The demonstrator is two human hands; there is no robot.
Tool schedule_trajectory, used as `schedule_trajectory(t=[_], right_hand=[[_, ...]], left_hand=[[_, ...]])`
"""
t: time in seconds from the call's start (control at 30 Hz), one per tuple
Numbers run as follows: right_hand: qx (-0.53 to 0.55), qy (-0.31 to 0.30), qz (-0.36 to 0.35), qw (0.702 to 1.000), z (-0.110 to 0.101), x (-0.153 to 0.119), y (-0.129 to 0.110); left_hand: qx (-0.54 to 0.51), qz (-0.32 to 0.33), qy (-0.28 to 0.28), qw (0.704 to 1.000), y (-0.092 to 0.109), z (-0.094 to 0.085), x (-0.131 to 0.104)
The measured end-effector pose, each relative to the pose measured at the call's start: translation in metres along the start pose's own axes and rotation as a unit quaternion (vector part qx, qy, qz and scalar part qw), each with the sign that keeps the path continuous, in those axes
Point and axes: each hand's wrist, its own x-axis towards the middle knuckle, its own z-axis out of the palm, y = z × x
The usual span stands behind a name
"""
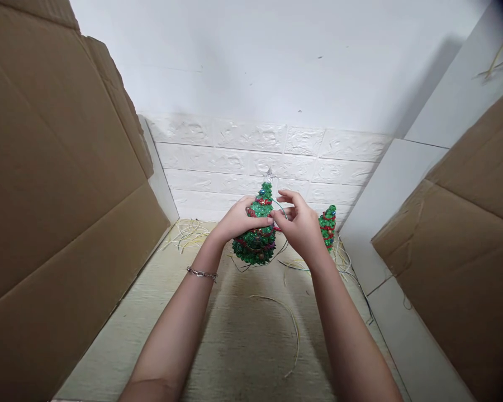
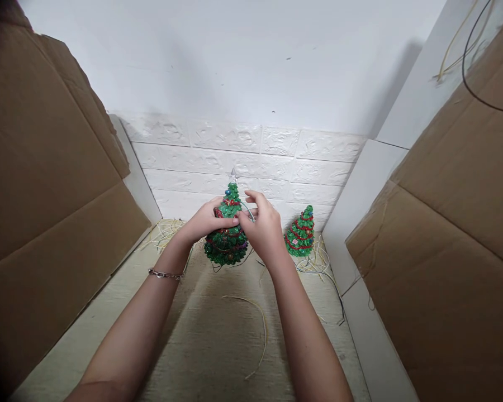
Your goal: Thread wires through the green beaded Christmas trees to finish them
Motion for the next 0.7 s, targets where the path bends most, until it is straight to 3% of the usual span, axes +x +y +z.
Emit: schedule_trajectory(t=[0.13,0.27,0.53,0.7], right_hand=[[0.019,-0.049,0.076,0.996,-0.003,0.0,0.001],[0.066,-0.096,0.086,0.99,-0.004,0.001,0.005],[-0.08,0.06,0.041,0.994,-0.007,-0.001,-0.002],[-0.17,0.047,-0.018,0.984,-0.014,-0.003,-0.009]], left_hand=[[-0.034,-0.015,0.009,0.999,0.002,0.0,-0.002],[-0.05,-0.027,0.002,0.998,0.004,0.0,-0.003],[0.076,0.023,-0.031,0.996,0.006,-0.005,-0.002],[0.075,0.026,-0.035,0.996,0.004,-0.005,-0.002]])
